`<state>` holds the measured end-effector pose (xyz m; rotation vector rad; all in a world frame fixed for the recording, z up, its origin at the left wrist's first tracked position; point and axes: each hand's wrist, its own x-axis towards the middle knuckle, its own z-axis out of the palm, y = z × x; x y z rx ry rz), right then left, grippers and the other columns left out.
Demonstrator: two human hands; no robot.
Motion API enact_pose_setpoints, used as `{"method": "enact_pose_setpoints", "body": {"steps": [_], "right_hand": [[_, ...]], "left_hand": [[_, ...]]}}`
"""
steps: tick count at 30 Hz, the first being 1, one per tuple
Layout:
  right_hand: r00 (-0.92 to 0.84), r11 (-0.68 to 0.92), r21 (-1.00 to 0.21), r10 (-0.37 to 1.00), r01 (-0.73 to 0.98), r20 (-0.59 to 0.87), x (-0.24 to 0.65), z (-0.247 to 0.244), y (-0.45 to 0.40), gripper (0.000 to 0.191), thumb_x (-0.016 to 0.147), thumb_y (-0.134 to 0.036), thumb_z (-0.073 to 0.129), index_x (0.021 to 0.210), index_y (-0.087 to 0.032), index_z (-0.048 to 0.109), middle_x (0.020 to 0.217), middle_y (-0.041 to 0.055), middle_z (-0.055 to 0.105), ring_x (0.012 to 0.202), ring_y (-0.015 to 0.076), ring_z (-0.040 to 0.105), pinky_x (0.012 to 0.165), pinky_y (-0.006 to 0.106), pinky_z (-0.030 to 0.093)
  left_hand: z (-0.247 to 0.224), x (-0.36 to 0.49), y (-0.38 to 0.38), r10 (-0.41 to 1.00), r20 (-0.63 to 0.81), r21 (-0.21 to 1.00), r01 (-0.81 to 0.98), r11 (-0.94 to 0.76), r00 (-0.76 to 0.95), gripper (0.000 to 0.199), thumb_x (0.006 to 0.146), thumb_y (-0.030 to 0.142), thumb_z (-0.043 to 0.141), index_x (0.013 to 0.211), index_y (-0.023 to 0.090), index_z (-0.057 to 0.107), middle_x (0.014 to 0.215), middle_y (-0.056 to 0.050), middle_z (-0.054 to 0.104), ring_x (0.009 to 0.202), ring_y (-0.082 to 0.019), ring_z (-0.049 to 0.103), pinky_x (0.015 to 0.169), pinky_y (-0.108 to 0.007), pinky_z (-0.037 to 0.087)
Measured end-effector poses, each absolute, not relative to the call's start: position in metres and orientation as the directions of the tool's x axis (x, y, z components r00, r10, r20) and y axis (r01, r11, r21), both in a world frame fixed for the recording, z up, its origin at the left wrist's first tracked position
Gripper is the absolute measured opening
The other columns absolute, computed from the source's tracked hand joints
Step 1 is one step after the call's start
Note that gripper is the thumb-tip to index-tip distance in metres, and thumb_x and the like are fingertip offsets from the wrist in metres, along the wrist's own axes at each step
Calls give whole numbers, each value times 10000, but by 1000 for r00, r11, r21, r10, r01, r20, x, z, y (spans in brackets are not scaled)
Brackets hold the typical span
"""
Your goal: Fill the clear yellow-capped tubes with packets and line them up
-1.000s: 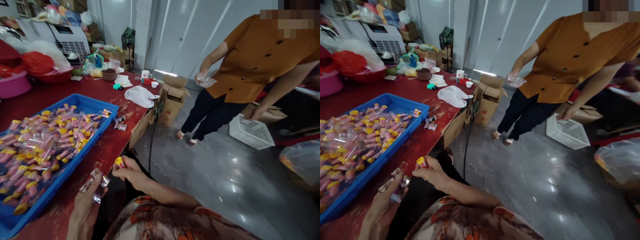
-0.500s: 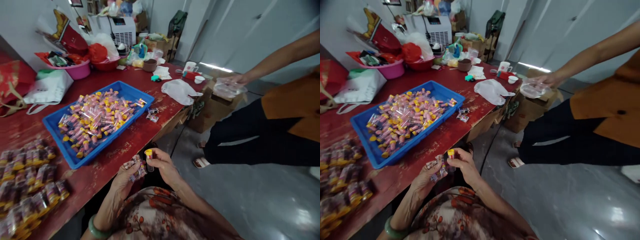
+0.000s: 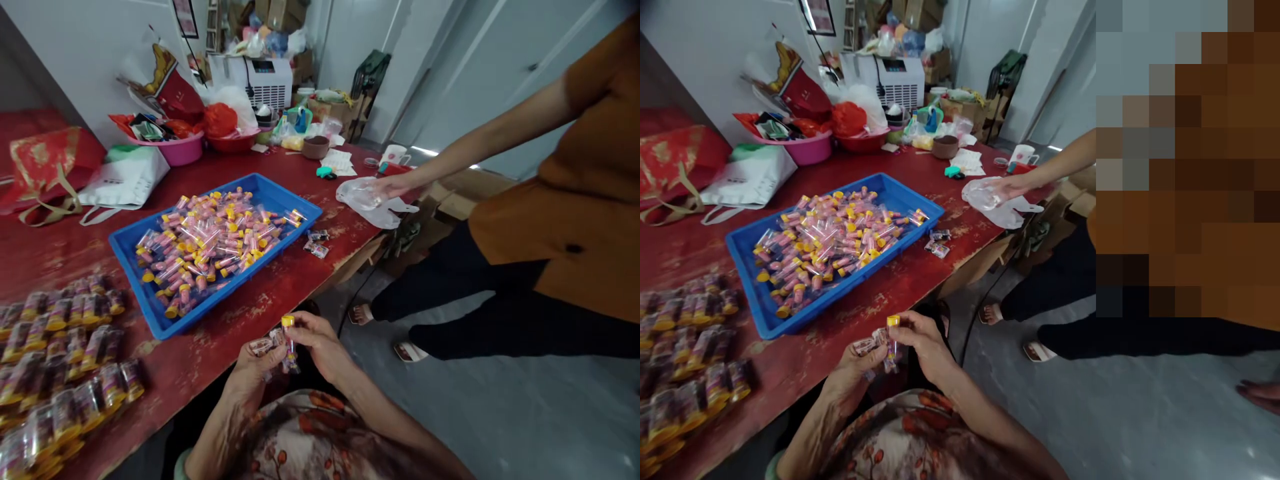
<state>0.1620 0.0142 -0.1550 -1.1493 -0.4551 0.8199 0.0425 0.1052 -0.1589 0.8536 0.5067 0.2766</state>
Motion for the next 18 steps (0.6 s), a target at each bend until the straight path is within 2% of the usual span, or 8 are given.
{"method": "enact_pose_setpoints", "body": {"steps": [2,5,10,14,16,18], "right_hand": [[680,185,-956,733,-228,-21,181,-148,12,291,692,-383,748,893,-174,731,764,26,650,621,121,513,607,255,388],[741,216,-966,670,-139,43,208,-139,5,246,723,-390,734,858,-184,735,739,10,630,581,93,464,574,243,338],[655,122,-989,755,-88,34,208,-140,2,258,746,-373,741,910,-175,745,726,23,645,570,94,448,553,247,327],[544,60,-978,837,-199,-59,186,-144,19,326,715,-398,763,968,-194,734,747,16,657,580,99,488,525,225,365],[503,28,-957,855,-288,-126,178,-145,30,316,666,-382,793,912,-193,730,791,26,673,618,121,548,544,232,417],[533,35,-940,831,-340,-162,176,-144,38,293,607,-344,821,827,-182,719,764,26,666,601,122,558,514,223,418]], "left_hand": [[-159,42,110,436,-306,785,-35,619,846,317,575,308,879,801,119,761,757,-92,715,633,-144,618,565,-226,465],[-156,46,114,459,-300,785,-57,617,836,341,592,316,870,855,126,766,875,-125,728,699,-166,642,547,-214,452],[-148,54,115,483,-244,778,-127,615,841,311,595,305,866,827,122,767,778,-93,704,641,-136,601,545,-216,441],[-147,56,115,480,-200,779,-158,607,854,252,628,300,845,768,113,751,680,-51,661,577,-112,557,555,-233,434],[-147,53,114,481,-209,771,-159,617,851,261,612,304,853,735,103,742,649,-41,644,555,-108,543,549,-241,426],[-147,50,115,501,-237,752,-169,637,832,285,589,305,865,742,98,741,670,-44,652,576,-118,556,562,-251,435]]}}
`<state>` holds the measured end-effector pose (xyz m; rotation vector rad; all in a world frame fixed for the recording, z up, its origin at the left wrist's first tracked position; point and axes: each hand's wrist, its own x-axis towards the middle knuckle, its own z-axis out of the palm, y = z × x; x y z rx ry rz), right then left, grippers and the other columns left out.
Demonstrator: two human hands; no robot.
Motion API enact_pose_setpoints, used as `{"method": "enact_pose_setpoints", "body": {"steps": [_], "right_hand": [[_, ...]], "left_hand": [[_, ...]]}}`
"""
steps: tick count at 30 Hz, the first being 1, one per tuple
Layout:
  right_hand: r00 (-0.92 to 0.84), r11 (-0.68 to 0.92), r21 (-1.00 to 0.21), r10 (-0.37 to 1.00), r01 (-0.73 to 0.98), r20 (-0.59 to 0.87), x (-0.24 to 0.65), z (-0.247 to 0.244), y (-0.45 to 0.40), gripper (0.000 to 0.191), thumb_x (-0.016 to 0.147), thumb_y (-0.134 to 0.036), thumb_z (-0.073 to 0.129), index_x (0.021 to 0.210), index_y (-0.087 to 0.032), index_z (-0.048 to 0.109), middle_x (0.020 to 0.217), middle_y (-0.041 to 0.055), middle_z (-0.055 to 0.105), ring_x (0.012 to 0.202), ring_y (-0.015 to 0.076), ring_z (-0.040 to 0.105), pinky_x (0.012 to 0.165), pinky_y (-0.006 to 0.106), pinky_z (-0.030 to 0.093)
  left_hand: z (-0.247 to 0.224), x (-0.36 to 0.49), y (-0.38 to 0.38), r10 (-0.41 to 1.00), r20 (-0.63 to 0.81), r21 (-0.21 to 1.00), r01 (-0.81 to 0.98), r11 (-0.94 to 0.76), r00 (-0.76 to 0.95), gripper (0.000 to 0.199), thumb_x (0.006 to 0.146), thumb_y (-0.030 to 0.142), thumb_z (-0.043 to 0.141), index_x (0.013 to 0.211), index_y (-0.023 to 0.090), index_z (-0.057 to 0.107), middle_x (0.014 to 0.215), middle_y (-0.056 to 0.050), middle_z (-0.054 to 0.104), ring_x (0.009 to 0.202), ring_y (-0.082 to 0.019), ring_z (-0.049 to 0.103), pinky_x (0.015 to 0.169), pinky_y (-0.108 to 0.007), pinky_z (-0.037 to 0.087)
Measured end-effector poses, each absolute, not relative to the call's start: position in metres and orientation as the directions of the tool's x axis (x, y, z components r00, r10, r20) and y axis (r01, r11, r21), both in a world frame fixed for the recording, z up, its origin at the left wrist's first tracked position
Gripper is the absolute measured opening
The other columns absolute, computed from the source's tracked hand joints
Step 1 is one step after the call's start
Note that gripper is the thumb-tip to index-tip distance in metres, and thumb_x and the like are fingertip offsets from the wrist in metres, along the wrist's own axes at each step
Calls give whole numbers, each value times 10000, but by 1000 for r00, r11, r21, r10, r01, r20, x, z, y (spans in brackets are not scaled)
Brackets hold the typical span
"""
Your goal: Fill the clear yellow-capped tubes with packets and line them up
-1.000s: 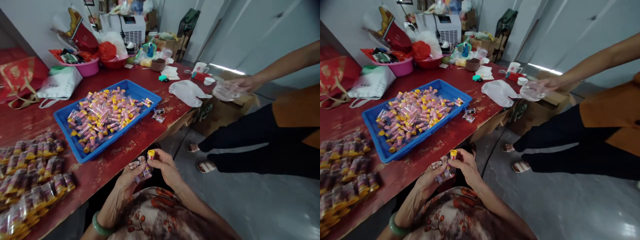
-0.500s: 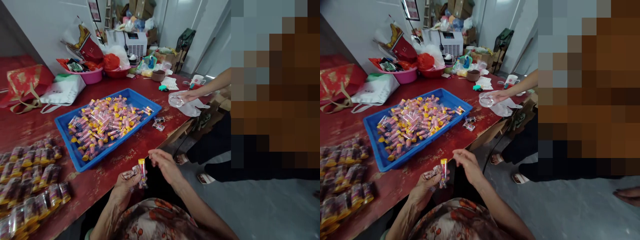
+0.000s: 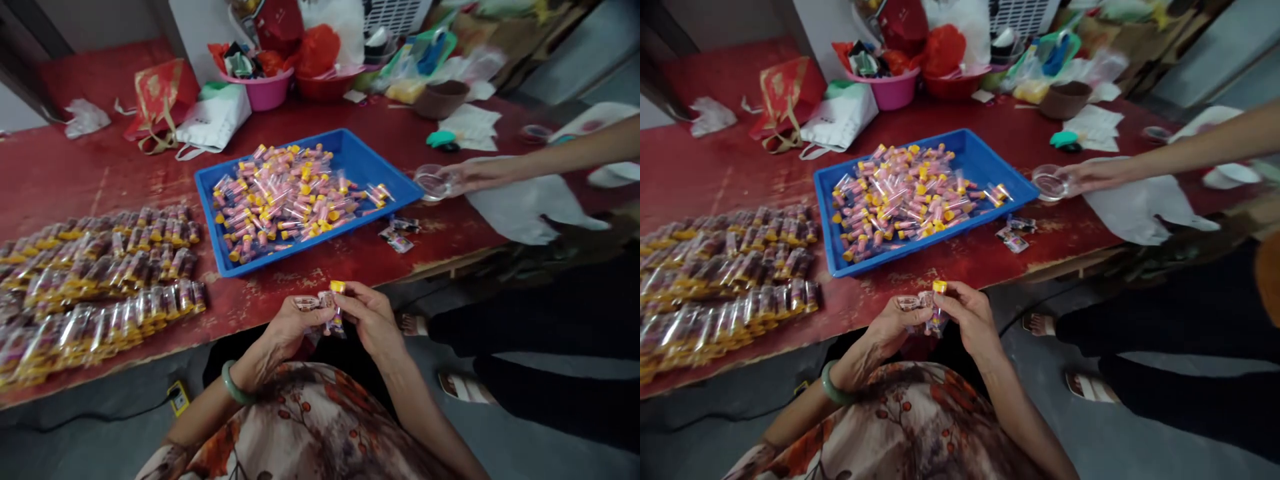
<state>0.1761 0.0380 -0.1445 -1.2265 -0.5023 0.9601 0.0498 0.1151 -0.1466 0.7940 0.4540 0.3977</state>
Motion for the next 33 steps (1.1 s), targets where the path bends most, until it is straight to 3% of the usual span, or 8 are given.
{"method": "enact_pose_setpoints", "body": {"steps": [2,5,7,11,18,25,33], "right_hand": [[619,106,-934,773,-341,-139,178,-143,41,268,587,-305,818,787,-170,701,722,20,643,520,82,491,434,188,338],[686,240,-924,727,-298,-32,182,-137,36,325,669,-277,754,976,-201,682,773,24,638,468,55,424,383,169,257],[654,283,-925,754,-253,52,181,-134,28,348,730,-265,703,1072,-222,647,822,35,641,479,69,459,381,178,295],[640,351,-933,736,-86,218,167,-134,15,187,759,-210,686,941,-189,651,846,52,641,539,94,529,432,205,390],[644,429,-898,661,99,386,152,-145,7,224,719,-103,716,901,-188,616,897,55,642,730,151,616,541,231,459],[646,453,-865,598,216,475,142,-148,3,226,768,-90,687,943,-193,590,951,64,631,769,162,623,549,248,490],[467,363,-684,526,633,711,140,-155,-2,312,745,-84,699,1006,-211,585,980,72,643,894,213,632,759,391,538]], "left_hand": [[-145,46,118,545,-289,722,-194,664,787,313,577,303,872,780,103,744,722,-52,674,622,-132,583,592,-260,456],[-142,41,123,611,-369,667,-258,699,700,335,578,301,873,825,116,741,789,-52,695,652,-130,604,588,-246,462],[-141,40,127,631,-386,628,-310,714,673,313,574,287,876,795,121,730,778,-38,691,628,-115,599,556,-230,454],[-141,43,128,637,-394,551,-384,741,662,274,558,254,886,669,115,677,672,-3,649,550,-77,563,514,-201,441],[-137,46,124,638,-453,472,-440,764,623,324,490,214,913,698,130,679,619,26,628,498,-67,546,455,-179,423],[-134,43,116,635,-433,473,-439,764,639,328,484,240,917,669,131,670,624,20,637,511,-67,552,462,-174,420],[-137,39,113,672,-359,545,-439,715,648,346,501,283,911,660,119,651,613,17,613,513,-64,532,472,-177,421]]}}
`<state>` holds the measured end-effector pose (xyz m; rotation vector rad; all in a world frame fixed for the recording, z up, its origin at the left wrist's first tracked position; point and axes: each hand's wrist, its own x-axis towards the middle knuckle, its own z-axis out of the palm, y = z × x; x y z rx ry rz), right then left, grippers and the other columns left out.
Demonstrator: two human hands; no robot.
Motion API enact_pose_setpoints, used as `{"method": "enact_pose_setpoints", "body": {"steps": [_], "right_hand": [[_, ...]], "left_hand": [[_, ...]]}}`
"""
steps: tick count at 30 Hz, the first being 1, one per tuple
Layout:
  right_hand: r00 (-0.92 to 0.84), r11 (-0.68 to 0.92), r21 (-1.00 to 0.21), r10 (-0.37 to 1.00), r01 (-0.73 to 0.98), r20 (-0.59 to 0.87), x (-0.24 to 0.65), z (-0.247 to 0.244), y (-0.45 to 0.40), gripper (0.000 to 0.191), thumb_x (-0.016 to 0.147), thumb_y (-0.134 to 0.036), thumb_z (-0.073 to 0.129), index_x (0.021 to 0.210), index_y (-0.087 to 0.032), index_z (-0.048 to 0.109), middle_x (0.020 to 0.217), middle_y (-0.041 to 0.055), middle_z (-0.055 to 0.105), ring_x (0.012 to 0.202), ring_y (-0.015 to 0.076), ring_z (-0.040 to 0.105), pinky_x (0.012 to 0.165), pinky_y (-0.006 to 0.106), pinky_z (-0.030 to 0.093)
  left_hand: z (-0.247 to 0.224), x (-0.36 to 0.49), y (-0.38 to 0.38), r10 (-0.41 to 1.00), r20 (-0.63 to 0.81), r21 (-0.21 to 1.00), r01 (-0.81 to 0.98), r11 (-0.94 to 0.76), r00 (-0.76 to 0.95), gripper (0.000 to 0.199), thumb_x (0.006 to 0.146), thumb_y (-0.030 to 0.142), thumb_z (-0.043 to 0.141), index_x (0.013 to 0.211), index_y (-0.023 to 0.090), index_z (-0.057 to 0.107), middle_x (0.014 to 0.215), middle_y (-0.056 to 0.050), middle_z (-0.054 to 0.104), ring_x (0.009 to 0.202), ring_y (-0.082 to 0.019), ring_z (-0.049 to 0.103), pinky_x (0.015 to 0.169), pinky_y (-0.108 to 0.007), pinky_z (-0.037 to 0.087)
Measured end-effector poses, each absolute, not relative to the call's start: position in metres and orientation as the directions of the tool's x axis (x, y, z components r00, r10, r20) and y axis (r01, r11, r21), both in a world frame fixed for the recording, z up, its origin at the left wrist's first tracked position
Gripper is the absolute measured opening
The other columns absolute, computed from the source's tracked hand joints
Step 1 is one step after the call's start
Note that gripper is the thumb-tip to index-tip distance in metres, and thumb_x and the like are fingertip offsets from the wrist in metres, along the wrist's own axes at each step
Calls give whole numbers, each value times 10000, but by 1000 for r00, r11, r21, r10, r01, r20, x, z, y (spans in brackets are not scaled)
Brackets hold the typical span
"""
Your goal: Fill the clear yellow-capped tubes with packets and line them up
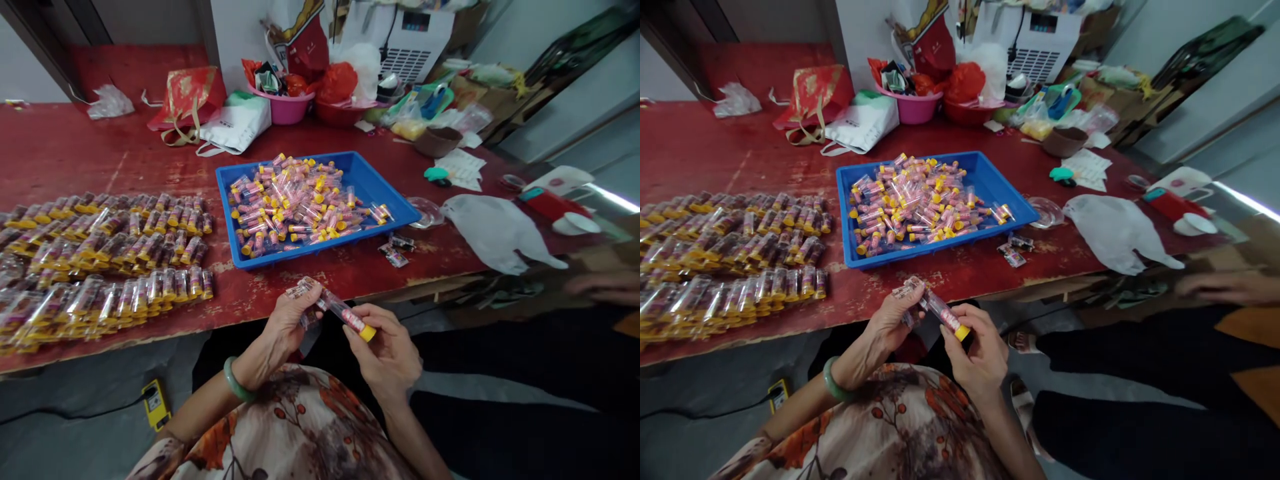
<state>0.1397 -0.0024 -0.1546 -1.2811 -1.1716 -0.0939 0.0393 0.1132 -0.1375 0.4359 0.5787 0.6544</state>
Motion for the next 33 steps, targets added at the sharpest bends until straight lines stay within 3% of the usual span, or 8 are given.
{"method": "enact_pose_setpoints", "body": {"steps": [4,8,12,15,18,22,29,33], "right_hand": [[522,268,-759,589,594,617,139,-153,-6,213,790,-157,679,984,-213,611,952,63,649,854,211,639,738,363,530],[622,128,-847,624,516,473,141,-152,-9,112,831,-279,650,904,-200,681,802,35,635,686,175,600,620,304,483],[671,78,-946,687,313,279,146,-151,-5,264,825,-372,653,651,-174,650,607,7,555,551,133,506,516,263,398],[678,-13,-994,732,112,67,147,-149,4,226,732,-394,748,753,-174,700,596,-7,559,523,113,482,489,238,377],[645,-28,-999,763,-37,-45,144,-145,12,280,638,-366,815,828,-180,730,623,-6,589,512,98,474,482,225,374],[698,32,-993,714,-111,-55,136,-145,18,211,612,-340,815,683,-172,707,572,-9,572,489,96,453,462,225,351],[722,26,-998,691,-56,-22,140,-151,11,200,671,-341,805,738,-178,709,603,-9,581,523,88,468,481,210,358],[692,138,-989,719,-58,60,156,-143,-2,180,760,-365,734,774,-188,702,659,3,584,503,78,457,440,201,341]], "left_hand": [[-143,38,114,687,-325,568,-447,691,650,340,512,280,907,686,123,661,646,-1,637,547,-82,561,480,-181,439],[-148,36,116,703,-337,604,-429,671,626,351,498,277,911,697,113,673,656,-21,649,563,-98,580,489,-188,449],[-147,35,115,722,-286,662,-414,624,630,336,502,286,905,677,100,686,649,-37,653,560,-102,570,496,-199,430],[-143,32,113,699,-213,708,-385,592,683,290,555,304,877,670,105,701,654,-35,648,564,-96,545,503,-204,409],[-139,29,111,651,-197,738,-326,591,733,262,597,318,850,676,112,710,642,-30,633,544,-89,516,487,-206,380],[-137,28,110,637,-222,735,-303,606,738,277,610,355,835,680,118,709,611,-20,608,503,-80,473,460,-211,337],[-147,31,113,684,-268,724,-326,607,679,258,593,315,843,700,117,719,633,-33,632,527,-89,503,442,-212,293],[-147,32,115,679,-282,707,-331,624,677,234,583,272,845,699,114,718,641,-25,615,537,-82,492,430,-198,289]]}}
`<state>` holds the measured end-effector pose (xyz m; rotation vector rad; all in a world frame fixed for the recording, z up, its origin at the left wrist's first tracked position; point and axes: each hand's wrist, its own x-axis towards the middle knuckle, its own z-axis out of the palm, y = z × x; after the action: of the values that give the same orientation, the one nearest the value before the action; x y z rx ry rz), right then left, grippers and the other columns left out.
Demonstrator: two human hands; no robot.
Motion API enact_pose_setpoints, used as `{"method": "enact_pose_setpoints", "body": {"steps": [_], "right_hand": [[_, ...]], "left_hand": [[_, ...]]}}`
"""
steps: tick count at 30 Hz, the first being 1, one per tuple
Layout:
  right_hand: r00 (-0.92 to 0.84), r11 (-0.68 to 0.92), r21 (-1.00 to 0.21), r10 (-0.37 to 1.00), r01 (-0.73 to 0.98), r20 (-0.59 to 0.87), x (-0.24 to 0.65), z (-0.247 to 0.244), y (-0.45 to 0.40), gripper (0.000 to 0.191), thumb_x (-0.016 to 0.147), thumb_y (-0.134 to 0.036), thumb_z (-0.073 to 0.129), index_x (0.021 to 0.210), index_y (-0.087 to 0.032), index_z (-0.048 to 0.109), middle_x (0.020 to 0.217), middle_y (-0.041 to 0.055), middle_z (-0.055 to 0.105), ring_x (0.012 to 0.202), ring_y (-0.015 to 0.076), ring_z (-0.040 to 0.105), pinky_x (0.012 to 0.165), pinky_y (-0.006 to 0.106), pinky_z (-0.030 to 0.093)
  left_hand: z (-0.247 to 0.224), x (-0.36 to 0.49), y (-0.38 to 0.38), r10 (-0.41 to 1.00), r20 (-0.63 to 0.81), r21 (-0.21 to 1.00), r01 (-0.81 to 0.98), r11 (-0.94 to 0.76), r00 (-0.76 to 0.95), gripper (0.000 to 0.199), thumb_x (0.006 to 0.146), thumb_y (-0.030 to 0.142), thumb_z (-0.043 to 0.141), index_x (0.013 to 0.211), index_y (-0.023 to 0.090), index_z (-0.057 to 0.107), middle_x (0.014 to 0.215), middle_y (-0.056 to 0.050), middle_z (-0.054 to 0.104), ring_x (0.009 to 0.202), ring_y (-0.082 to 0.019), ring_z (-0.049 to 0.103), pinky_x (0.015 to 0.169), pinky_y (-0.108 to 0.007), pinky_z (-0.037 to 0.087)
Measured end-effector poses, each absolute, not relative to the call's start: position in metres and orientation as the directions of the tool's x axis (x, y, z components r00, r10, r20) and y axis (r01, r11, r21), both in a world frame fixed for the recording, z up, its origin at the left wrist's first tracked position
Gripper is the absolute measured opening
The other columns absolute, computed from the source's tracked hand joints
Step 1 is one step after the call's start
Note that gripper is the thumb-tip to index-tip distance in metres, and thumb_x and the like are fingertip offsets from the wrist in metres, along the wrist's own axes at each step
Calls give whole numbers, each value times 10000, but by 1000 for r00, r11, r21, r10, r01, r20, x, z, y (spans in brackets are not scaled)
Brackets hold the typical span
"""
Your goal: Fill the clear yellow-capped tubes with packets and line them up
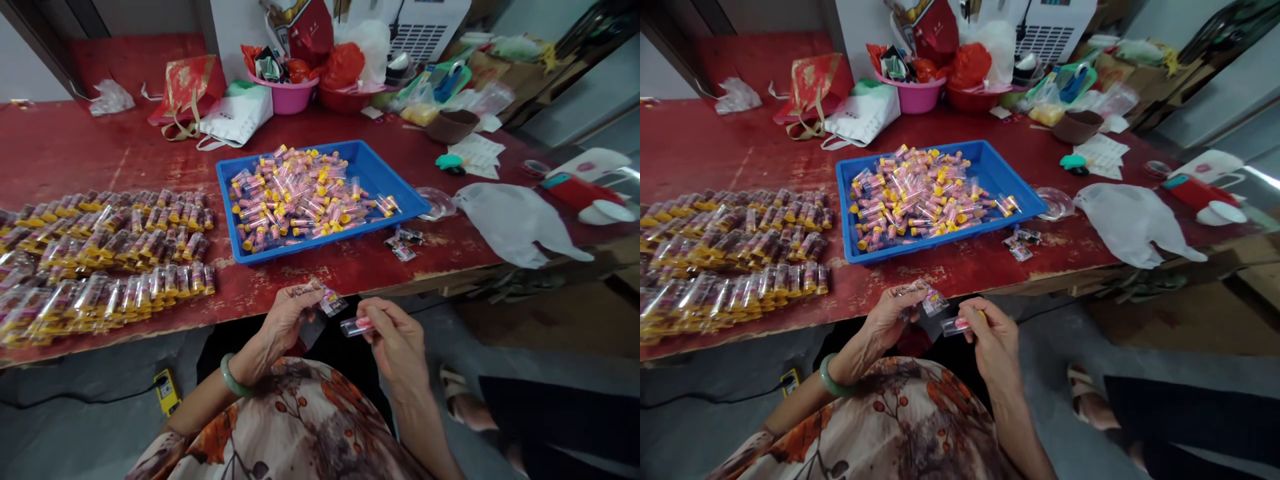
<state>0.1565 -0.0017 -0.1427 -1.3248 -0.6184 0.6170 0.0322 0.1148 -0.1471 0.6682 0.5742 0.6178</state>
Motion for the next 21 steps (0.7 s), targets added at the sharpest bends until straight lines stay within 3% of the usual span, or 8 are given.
{"method": "enact_pose_setpoints", "body": {"steps": [5,13,17,21], "right_hand": [[680,276,-951,672,140,295,162,-136,-14,85,783,-246,716,846,-205,677,909,32,596,631,106,549,557,249,462],[648,221,-839,549,497,528,154,-141,-18,104,792,-188,706,882,-207,656,945,50,612,893,187,590,761,325,492],[561,178,-712,501,679,659,154,-137,-18,146,797,-149,699,916,-217,650,943,44,625,865,181,604,751,333,504],[401,85,-485,447,870,799,148,-137,-17,264,785,-152,723,1013,-254,638,958,47,633,840,187,619,726,338,525]], "left_hand": [[-142,36,113,660,-301,713,-297,635,688,268,582,304,863,650,118,682,632,-17,595,533,-74,480,449,-196,313],[-147,42,112,594,-309,626,-312,715,742,286,597,324,859,696,119,686,636,-11,608,536,-71,517,420,-181,287],[-144,43,111,556,-312,586,-305,751,770,268,623,299,849,735,116,688,652,-16,611,543,-65,524,402,-165,266],[-141,44,109,565,-304,599,-307,739,767,292,629,334,845,710,112,674,620,-22,604,520,-66,512,403,-167,271]]}}
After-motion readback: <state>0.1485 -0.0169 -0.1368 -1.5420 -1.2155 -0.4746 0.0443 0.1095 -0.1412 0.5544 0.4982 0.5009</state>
